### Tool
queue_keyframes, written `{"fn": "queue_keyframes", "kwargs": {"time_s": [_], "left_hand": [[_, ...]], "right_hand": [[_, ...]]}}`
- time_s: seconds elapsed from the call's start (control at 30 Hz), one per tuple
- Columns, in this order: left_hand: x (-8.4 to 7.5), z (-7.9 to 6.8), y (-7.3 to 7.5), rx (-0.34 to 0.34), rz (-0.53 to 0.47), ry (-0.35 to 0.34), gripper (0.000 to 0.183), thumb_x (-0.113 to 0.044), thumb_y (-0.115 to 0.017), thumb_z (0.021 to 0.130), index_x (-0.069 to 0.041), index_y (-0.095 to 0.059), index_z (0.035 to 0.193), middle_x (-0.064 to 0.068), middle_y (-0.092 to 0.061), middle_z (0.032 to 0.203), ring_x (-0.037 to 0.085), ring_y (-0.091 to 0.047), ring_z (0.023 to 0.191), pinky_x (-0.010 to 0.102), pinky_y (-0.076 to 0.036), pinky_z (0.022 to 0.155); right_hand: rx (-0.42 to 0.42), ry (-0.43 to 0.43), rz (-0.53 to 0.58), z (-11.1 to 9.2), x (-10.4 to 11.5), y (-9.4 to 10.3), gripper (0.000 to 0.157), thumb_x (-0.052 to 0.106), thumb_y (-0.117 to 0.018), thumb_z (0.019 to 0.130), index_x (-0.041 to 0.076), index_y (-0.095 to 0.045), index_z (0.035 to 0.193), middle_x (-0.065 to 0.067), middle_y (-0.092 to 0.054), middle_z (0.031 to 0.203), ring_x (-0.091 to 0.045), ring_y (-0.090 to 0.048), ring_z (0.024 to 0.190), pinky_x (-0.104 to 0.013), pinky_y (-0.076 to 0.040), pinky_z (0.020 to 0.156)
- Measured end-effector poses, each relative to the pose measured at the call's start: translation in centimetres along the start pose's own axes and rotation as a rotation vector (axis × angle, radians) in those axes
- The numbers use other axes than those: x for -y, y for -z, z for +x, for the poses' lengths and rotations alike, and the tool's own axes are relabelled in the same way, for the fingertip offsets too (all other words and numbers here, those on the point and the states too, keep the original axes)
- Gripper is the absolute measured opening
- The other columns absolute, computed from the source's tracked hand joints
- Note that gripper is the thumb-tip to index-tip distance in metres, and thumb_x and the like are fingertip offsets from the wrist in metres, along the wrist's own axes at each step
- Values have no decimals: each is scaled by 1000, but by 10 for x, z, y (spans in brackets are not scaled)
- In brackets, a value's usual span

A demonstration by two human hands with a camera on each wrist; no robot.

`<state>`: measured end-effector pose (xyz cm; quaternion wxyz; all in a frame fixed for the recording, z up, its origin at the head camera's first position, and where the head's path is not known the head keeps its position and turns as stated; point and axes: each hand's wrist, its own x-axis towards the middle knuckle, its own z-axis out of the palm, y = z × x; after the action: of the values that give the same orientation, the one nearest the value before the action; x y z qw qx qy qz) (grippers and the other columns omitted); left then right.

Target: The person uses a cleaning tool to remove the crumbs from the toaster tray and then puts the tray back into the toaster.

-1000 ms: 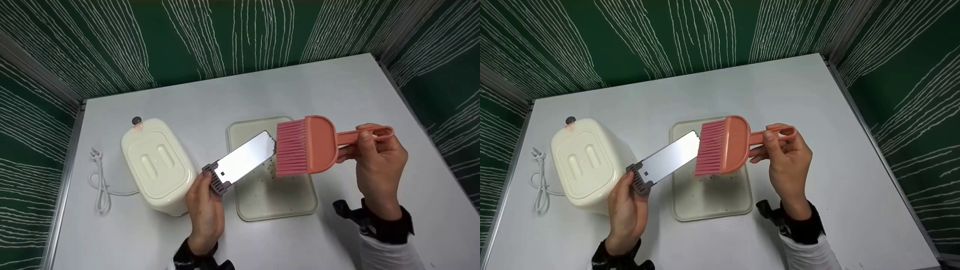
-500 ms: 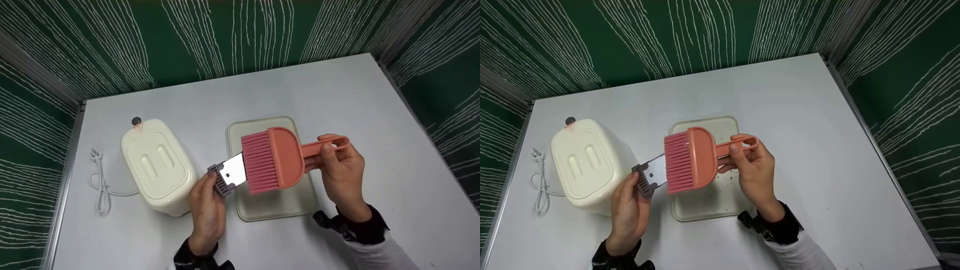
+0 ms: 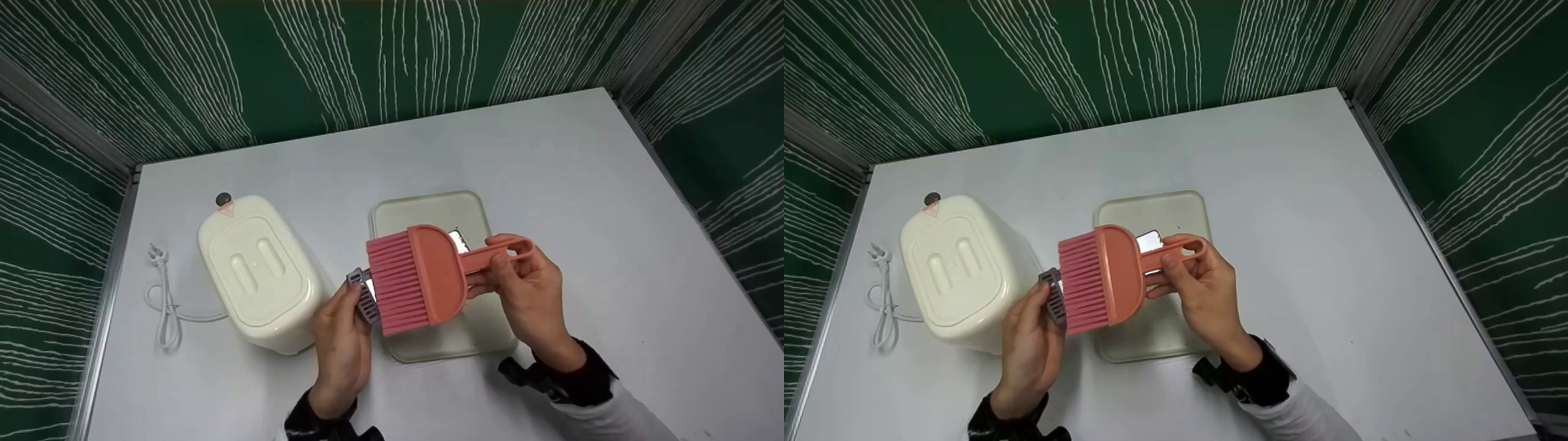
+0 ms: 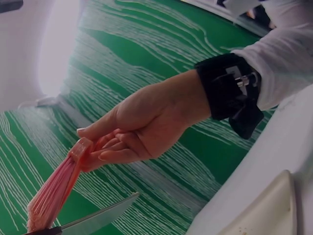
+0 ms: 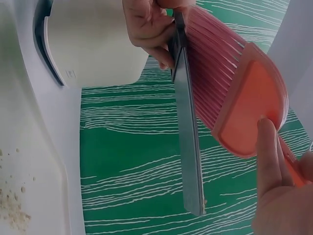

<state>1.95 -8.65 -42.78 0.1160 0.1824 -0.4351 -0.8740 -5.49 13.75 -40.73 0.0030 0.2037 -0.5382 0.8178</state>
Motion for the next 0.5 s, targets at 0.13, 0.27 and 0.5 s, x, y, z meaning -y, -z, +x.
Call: {"fn": "queue_keyframes", "kwargs": {"time_s": [0.13,0.27,0.5], "left_hand": [[1,0,1,25,20,12,42,-4,-43,110,19,-45,145,31,-54,145,28,-61,129,35,-52,106],[1,-1,1,36,25,16,43,-3,-43,109,20,-42,145,33,-49,150,31,-55,137,35,-48,110],[0,-2,-1,21,23,26,42,-2,-44,109,20,-43,144,33,-51,148,31,-55,136,34,-48,110]], "right_hand": [[13,-5,-26,-1,-1,-1,19,7,-56,109,-7,-58,121,-25,-76,100,-29,-78,78,-41,-64,64],[21,33,-92,-1,-2,-1,17,4,-57,108,-8,-59,120,-25,-76,100,-29,-78,77,-41,-63,64],[36,99,-163,0,-1,2,20,1,-59,106,-15,-57,118,-23,-76,98,-28,-78,77,-40,-63,62]]}}
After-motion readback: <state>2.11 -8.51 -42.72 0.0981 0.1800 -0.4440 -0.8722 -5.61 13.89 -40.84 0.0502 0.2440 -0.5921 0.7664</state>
